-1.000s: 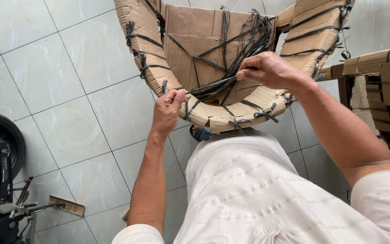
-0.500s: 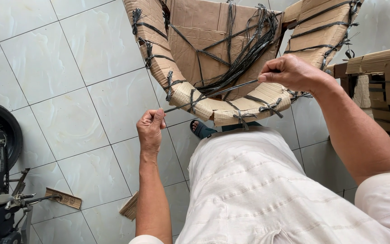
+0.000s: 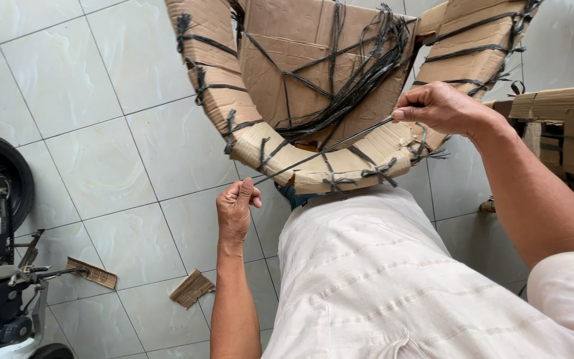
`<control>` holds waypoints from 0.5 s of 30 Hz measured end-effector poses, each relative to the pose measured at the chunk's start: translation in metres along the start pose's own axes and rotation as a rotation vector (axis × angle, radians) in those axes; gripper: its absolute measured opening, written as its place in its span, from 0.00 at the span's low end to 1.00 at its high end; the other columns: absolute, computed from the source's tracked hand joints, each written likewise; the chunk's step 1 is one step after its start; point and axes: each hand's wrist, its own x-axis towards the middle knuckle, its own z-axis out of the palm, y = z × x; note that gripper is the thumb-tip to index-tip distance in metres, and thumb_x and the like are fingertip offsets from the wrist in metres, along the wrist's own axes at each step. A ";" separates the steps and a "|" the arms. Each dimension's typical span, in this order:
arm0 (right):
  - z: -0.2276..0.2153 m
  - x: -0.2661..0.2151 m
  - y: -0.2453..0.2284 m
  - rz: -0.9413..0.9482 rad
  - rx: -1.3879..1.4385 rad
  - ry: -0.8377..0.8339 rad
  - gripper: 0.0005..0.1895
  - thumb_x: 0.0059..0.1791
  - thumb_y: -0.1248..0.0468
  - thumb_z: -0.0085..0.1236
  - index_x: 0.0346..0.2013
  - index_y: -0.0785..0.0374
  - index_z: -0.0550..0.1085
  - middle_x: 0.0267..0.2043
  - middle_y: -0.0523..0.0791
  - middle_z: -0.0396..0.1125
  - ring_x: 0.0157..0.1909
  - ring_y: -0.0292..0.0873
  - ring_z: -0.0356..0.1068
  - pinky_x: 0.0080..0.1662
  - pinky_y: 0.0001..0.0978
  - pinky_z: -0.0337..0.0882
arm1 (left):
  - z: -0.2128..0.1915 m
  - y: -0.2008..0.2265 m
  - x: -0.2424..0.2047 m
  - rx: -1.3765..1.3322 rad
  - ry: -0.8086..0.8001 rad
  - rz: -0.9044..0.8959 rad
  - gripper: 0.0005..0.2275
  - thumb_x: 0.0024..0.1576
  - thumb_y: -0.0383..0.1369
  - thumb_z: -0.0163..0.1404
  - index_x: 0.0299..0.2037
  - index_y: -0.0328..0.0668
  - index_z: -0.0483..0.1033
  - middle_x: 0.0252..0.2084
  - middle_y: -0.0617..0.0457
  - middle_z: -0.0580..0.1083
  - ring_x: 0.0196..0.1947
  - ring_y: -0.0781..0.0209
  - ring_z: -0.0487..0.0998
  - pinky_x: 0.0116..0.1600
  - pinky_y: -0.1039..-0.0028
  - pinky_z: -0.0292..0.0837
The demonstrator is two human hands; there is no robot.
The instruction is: The person constructs a curved frame by tying pieces of cardboard together with black plastic cord.
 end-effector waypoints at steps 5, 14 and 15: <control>-0.039 0.013 0.007 0.102 -0.066 -0.075 0.09 0.54 0.59 0.60 0.40 0.61 0.83 0.25 0.40 0.67 0.29 0.36 0.60 0.35 0.30 0.59 | 0.035 0.002 -0.002 0.012 -0.056 -0.107 0.09 0.62 0.35 0.55 0.31 0.42 0.78 0.23 0.54 0.77 0.28 0.70 0.76 0.42 0.78 0.75; -0.092 0.032 0.020 0.225 -0.230 -0.124 0.13 0.57 0.53 0.58 0.36 0.59 0.80 0.24 0.40 0.57 0.26 0.39 0.50 0.30 0.35 0.53 | 0.095 -0.004 0.002 -0.007 -0.079 -0.110 0.09 0.63 0.34 0.52 0.31 0.41 0.77 0.26 0.55 0.76 0.33 0.67 0.77 0.47 0.72 0.81; -0.097 0.032 0.016 0.237 -0.263 -0.113 0.14 0.57 0.52 0.58 0.34 0.56 0.79 0.22 0.40 0.53 0.25 0.39 0.48 0.30 0.34 0.51 | 0.099 -0.006 0.004 -0.007 -0.068 -0.096 0.10 0.63 0.35 0.51 0.31 0.41 0.77 0.25 0.55 0.76 0.33 0.67 0.77 0.47 0.71 0.82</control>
